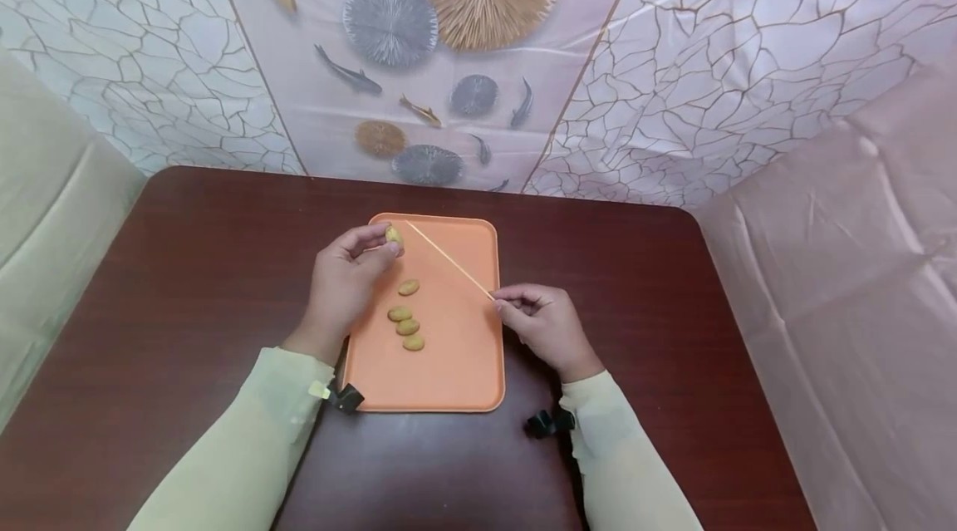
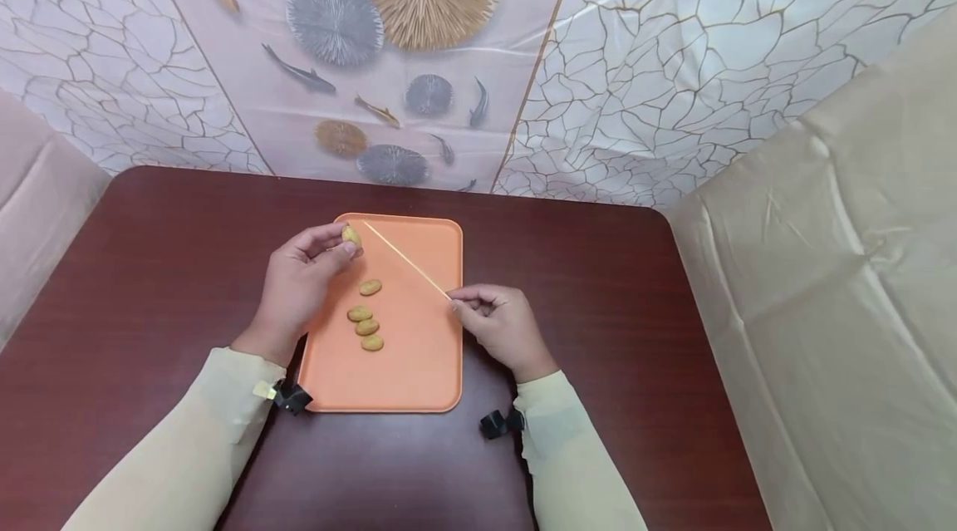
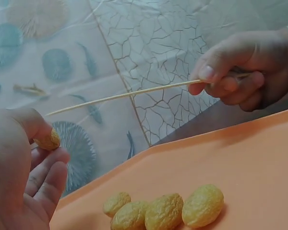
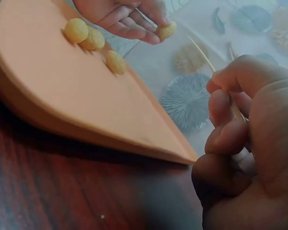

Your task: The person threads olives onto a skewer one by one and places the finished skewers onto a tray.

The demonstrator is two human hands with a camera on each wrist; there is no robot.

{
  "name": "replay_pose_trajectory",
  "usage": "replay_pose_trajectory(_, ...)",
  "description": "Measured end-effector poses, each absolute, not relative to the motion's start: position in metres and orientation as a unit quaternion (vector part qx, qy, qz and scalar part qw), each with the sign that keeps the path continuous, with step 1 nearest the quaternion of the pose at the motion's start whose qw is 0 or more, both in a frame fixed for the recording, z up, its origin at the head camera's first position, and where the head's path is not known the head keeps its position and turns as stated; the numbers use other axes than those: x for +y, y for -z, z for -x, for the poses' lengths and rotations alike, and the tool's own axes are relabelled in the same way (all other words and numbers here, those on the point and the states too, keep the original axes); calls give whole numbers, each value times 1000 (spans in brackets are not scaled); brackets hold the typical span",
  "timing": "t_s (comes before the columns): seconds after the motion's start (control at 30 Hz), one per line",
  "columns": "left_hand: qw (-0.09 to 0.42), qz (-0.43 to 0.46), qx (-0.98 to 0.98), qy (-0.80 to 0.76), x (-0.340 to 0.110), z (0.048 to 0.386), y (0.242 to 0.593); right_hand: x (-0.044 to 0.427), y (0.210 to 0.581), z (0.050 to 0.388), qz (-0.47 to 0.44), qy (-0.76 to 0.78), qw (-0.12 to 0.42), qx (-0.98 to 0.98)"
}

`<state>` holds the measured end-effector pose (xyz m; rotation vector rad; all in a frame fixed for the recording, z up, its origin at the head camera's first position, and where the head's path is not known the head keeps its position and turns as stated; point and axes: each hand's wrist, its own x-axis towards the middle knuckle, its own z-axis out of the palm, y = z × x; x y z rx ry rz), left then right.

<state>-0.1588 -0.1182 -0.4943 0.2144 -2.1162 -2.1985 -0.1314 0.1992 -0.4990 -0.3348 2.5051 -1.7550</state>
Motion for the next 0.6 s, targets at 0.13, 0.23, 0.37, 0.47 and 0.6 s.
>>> replay_pose_trajectory(0.13, 48, -71, -679, 729, -121, 160, 498, 199, 503, 131, 121, 568, 51, 813)
replay_pose_trajectory(0.23, 59, -72, -680, 727, -123, 160, 500, 200, 506, 130, 127, 573, 65, 807)
replay_pose_trajectory(0.37, 68, -75, -686, 721, -125, 159, 502, 200, 510, 131, 138, 575, 71, 803)
replay_pose_trajectory(0.47, 67, -78, -682, 724, -125, 159, 503, 201, 511, 131, 147, 572, 73, 803)
replay_pose_trajectory(0.6, 73, -84, -682, 723, -124, 160, 505, 200, 511, 130, 151, 569, 75, 805)
